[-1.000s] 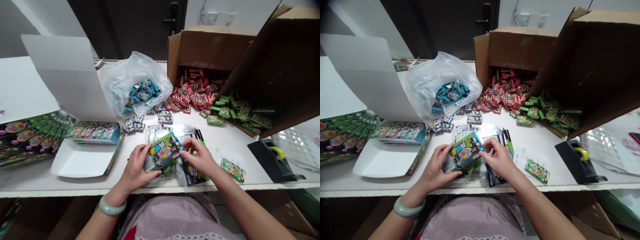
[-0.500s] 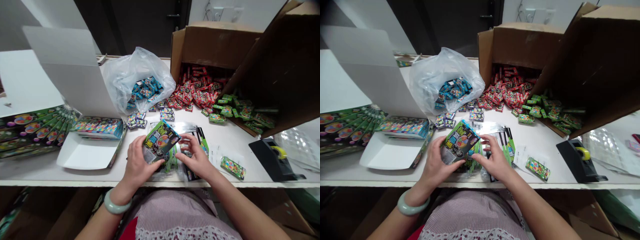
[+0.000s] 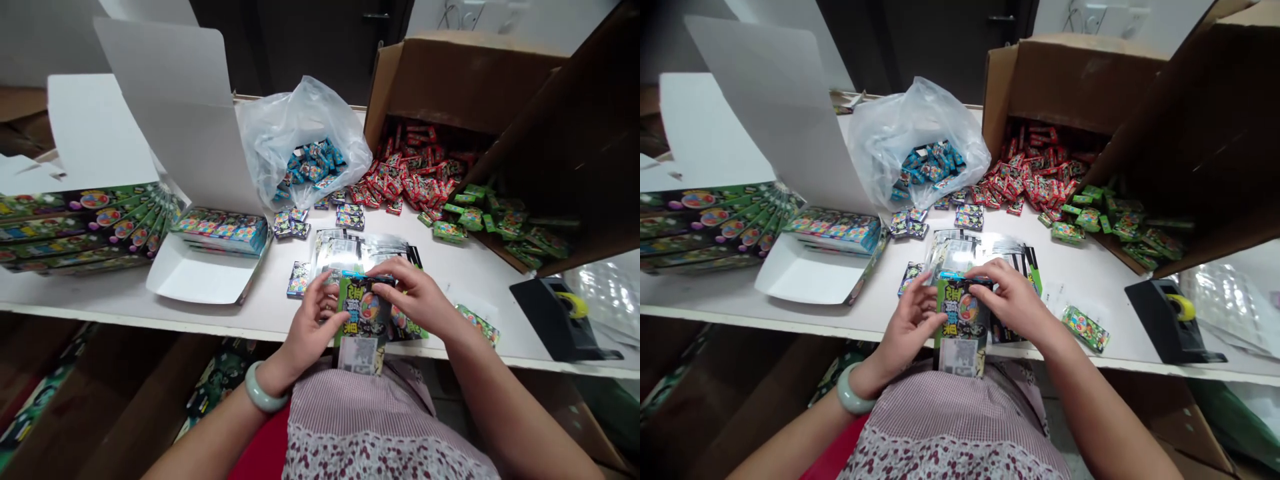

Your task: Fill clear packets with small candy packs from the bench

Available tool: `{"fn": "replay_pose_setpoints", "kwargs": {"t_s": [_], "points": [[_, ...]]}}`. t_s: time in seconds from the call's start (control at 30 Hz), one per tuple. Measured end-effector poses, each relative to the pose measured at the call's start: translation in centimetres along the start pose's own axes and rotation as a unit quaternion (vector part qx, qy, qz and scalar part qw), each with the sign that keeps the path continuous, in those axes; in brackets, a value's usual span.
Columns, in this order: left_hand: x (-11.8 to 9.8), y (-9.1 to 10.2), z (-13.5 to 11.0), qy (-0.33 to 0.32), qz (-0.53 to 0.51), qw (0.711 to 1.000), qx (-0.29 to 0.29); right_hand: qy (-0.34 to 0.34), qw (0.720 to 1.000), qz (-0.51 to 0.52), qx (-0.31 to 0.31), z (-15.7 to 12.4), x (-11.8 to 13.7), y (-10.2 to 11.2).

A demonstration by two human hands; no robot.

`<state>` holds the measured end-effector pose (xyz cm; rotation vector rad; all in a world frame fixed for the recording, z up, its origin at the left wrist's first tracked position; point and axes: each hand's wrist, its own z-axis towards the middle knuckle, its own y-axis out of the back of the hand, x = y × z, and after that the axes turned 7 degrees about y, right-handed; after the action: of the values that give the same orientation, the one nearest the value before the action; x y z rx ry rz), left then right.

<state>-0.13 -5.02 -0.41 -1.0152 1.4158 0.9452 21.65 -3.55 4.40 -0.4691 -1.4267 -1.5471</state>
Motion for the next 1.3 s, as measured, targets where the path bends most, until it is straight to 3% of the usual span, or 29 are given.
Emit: {"fn": "replay_pose_setpoints", "kwargs": {"t_s": [0.07,0.33,0.4,0.47,0.53,0.63,0.7,0.8,0.9,1.03,1.13,1.3], "points": [[0.1,0.4,0.0,-0.032,-0.003,0.999,-0.025,-0.002,1.0,-0.008,0.0,-0.1,0.2,-0.3],[0.8,1.8,-0.1,-0.067,0.036,0.996,0.056,0.012,0.995,-0.022,0.095,-0.7,1.7,0.4],[0.5,1.9,0.2,-0.077,0.056,0.993,0.069,0.013,0.996,-0.023,0.087,-0.9,1.6,0.2],[0.1,2.0,0.6,-0.083,0.062,0.992,0.072,0.006,1.0,-0.009,0.027,-1.4,1.3,-0.8],[-0.1,2.2,0.8,-0.084,0.051,0.993,0.066,-0.022,0.994,0.048,-0.098,-2.1,0.7,-2.3],[0.1,2.4,0.9,-0.082,0.044,0.994,0.059,-0.071,0.944,0.18,-0.266,-3.1,-0.1,-4.5],[0.3,2.6,1.0,-0.081,0.05,0.994,0.061,-0.085,0.925,0.215,-0.301,-3.5,-0.5,-5.4],[-0.1,2.3,1.3,-0.088,0.063,0.993,0.048,-0.078,0.944,0.166,-0.274,-3.5,-0.6,-5.1],[-1.1,1.3,1.9,-0.115,0.053,0.992,-0.002,-0.059,0.97,0.137,-0.191,-2.9,-0.4,-3.8],[-2.5,0.0,2.9,-0.113,0.005,0.992,-0.052,-0.071,0.97,0.186,-0.141,-1.7,0.0,-2.0],[-2.8,0.0,3.3,-0.097,-0.026,0.993,-0.053,-0.1,0.959,0.228,-0.135,-1.2,0.1,-1.4],[-3.2,0.6,3.3,-0.141,0.039,0.989,-0.019,-0.031,0.986,0.138,-0.089,-1.0,0.5,-1.2]]}}
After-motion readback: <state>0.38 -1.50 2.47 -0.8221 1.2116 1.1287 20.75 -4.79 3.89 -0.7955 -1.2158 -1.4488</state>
